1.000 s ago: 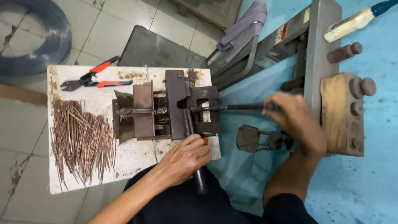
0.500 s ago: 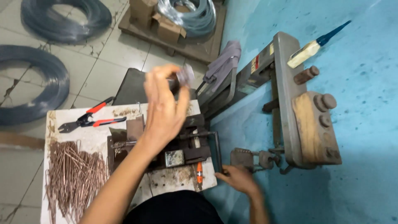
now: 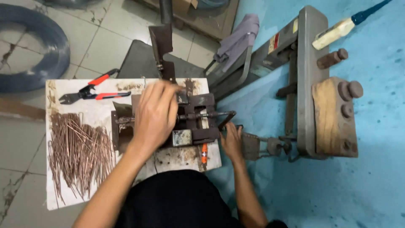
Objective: Manually forming metal wires using a crank-operated machine on a workbench.
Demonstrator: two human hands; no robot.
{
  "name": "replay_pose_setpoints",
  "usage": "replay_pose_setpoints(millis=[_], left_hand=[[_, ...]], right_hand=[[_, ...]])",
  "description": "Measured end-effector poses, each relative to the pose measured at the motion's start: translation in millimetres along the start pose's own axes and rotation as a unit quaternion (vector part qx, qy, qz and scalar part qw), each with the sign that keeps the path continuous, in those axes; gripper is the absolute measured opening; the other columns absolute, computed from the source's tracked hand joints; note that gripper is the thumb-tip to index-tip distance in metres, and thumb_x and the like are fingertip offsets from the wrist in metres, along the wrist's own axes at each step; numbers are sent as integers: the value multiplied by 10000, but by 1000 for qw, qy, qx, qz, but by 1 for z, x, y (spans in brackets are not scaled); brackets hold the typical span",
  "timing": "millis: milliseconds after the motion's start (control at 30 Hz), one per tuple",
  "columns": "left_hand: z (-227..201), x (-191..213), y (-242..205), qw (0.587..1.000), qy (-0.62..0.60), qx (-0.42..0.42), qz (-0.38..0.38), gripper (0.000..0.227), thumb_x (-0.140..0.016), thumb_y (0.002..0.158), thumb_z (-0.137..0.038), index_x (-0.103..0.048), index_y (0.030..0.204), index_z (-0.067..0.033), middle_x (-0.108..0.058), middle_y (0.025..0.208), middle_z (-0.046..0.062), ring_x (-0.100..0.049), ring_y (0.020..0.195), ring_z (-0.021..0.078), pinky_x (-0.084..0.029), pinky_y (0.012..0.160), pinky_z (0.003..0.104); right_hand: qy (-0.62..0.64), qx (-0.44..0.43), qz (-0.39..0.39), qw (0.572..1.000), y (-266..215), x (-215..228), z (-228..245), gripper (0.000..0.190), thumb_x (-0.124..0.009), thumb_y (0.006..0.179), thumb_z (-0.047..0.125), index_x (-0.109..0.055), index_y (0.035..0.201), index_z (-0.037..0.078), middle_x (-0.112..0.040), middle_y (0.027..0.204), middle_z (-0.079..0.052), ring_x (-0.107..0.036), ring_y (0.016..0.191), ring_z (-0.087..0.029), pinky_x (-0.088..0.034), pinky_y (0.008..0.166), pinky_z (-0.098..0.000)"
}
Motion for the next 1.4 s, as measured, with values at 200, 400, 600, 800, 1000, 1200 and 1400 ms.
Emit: replay_pose_setpoints(millis=[200, 400, 600, 800, 1000, 1200, 1400], left_hand=[[30, 23, -82, 997, -2, 80, -8, 221, -686, 919, 1, -756, 1099, -106, -686, 951, 61, -661, 890, 295, -531, 792, 389], [84, 61, -171, 977, 50, 178, -102, 184, -580, 1045, 20, -702, 1183, 15, -664, 968, 149, -599, 884, 325, -500, 819, 422], [143, 53, -227, 943, 222, 246, -29, 151, -730, 940, -58, -701, 1088, -51, -643, 981, 152, -647, 919, 370, -530, 824, 463], [192, 26, -249, 899, 315, 300, 46, 235, -758, 873, -161, -700, 1076, -58, -664, 1054, 147, -639, 974, 355, -521, 875, 473], [213, 33, -241, 866, 337, 369, -7, 365, -811, 892, -161, -631, 1193, -58, -612, 1080, 177, -645, 997, 406, -519, 857, 519], [230, 31, -240, 846, 269, 459, -10, 365, -726, 941, 13, -564, 1259, -63, -706, 1097, 219, -705, 1038, 412, -519, 910, 565], [194, 53, -210, 848, 151, 497, -106, 418, -734, 930, 113, -583, 1318, 69, -685, 1033, 275, -697, 932, 400, -556, 799, 507]], right_hand=[[140, 33, -216, 966, -14, 114, 101, 320, -574, 1035, 64, -591, 1352, 21, -636, 1325, -193, -576, 1276, -414, -385, 1115, -591], [237, 176, -221, 929, -13, 133, 218, 237, -525, 1018, 85, -654, 1214, 59, -597, 1359, -158, -516, 1354, -382, -320, 1185, -568], [183, 373, -62, 908, -6, 89, 300, 380, -614, 1031, 291, -629, 1388, 158, -516, 1528, -112, -440, 1481, -366, -191, 1260, -588], [73, 398, -42, 914, -4, 89, 310, 397, -637, 1003, 317, -653, 1373, 172, -507, 1550, -143, -434, 1475, -377, -166, 1240, -638], [69, 376, -37, 923, -6, 87, 307, 375, -636, 1002, 283, -657, 1358, 167, -515, 1543, -147, -456, 1453, -384, -187, 1218, -665], [80, 370, -36, 925, -6, 86, 308, 380, -634, 996, 272, -660, 1360, 165, -522, 1534, -145, -459, 1450, -383, -178, 1216, -676], [81, 366, -38, 926, -6, 86, 308, 369, -620, 993, 284, -667, 1338, 162, -540, 1511, -139, -469, 1434, -386, -175, 1210, -682]])
Point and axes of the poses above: each hand's wrist, its own y-axis towards the middle knuckle, its own x-axis out of the back of the hand, z = x × y, the point moved 5 cm from there along y, towards the middle knuckle
